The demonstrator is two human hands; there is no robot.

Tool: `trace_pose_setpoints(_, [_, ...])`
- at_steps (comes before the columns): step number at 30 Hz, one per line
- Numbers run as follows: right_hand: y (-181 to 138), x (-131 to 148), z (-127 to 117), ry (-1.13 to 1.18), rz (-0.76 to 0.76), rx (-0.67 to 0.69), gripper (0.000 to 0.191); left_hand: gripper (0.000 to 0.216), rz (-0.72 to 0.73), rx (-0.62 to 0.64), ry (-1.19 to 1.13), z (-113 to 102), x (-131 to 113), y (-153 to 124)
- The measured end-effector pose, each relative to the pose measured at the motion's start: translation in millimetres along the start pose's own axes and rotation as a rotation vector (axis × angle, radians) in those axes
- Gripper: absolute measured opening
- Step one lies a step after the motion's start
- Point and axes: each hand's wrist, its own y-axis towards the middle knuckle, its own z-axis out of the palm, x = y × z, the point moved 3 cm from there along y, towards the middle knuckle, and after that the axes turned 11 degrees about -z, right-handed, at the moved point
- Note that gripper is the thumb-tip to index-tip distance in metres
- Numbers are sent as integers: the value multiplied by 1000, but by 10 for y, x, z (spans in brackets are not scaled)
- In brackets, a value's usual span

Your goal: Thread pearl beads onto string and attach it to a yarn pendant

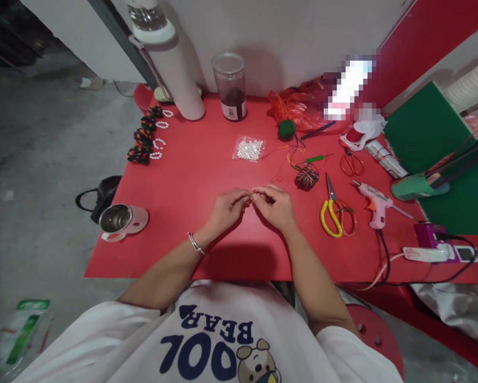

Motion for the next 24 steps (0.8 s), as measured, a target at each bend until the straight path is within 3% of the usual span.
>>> trace_pose_setpoints(9, [-3,-10,7,-16,-3,-16,20,21,-30,-5,-53,4,17,1])
trace_pose_setpoints(18, [6,4,-2,-4,-31,-21,18,20,-173,53,-212,28,26,-1])
trace_pose_setpoints(24, [2,-13,3,-33,1,-14,20,19,-146,39,-203,25,18,-1])
